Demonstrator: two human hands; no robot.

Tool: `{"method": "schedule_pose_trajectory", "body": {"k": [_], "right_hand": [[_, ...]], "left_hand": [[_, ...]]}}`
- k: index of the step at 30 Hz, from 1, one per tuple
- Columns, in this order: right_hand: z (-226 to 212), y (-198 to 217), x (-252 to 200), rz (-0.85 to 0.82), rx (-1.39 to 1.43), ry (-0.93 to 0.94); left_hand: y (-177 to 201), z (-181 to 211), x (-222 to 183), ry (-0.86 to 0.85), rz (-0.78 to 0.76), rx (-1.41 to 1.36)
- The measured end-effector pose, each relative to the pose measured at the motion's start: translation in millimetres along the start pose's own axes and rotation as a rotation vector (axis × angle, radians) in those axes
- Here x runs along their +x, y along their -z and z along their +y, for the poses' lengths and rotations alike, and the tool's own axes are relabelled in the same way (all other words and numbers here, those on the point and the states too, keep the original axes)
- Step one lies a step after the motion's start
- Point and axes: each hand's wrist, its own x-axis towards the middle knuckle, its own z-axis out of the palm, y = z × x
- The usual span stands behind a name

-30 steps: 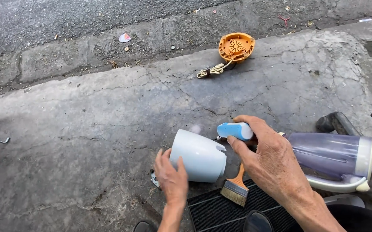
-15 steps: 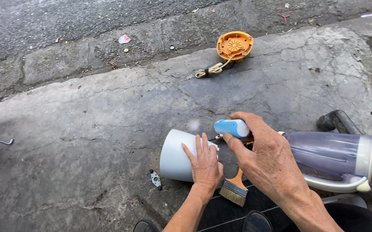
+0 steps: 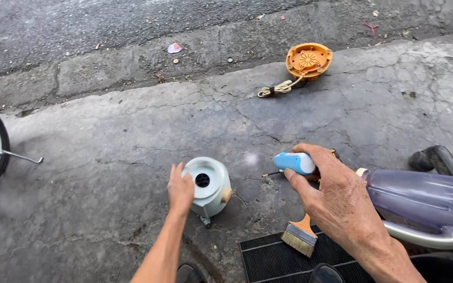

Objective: Disassembling a motor housing using a power drill and applying lubricant or cleaner to the internal motor assembly.

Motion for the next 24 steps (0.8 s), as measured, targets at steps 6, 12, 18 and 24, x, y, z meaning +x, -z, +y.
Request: {"method": "schedule_pose_trajectory", "body": {"k": [6, 12, 18, 24], "right_hand": [[-6, -10, 0, -0.044, -0.015, 0.008], [-23, -17, -5, -0.133, 0.033, -0.018], [-23, -15, -5, -0.139, 0.079, 0.023], [-28, -16, -6, -0.140, 0.107, 0.049]], "left_hand": [[34, -51, 9, 0.490, -0.283, 0.000], [72, 28, 16, 0.644, -0.516, 0.117], [44, -3, 13, 0.209, -0.439, 0.551], [40, 67, -7, 0.272, -0.563, 0.474]]}}
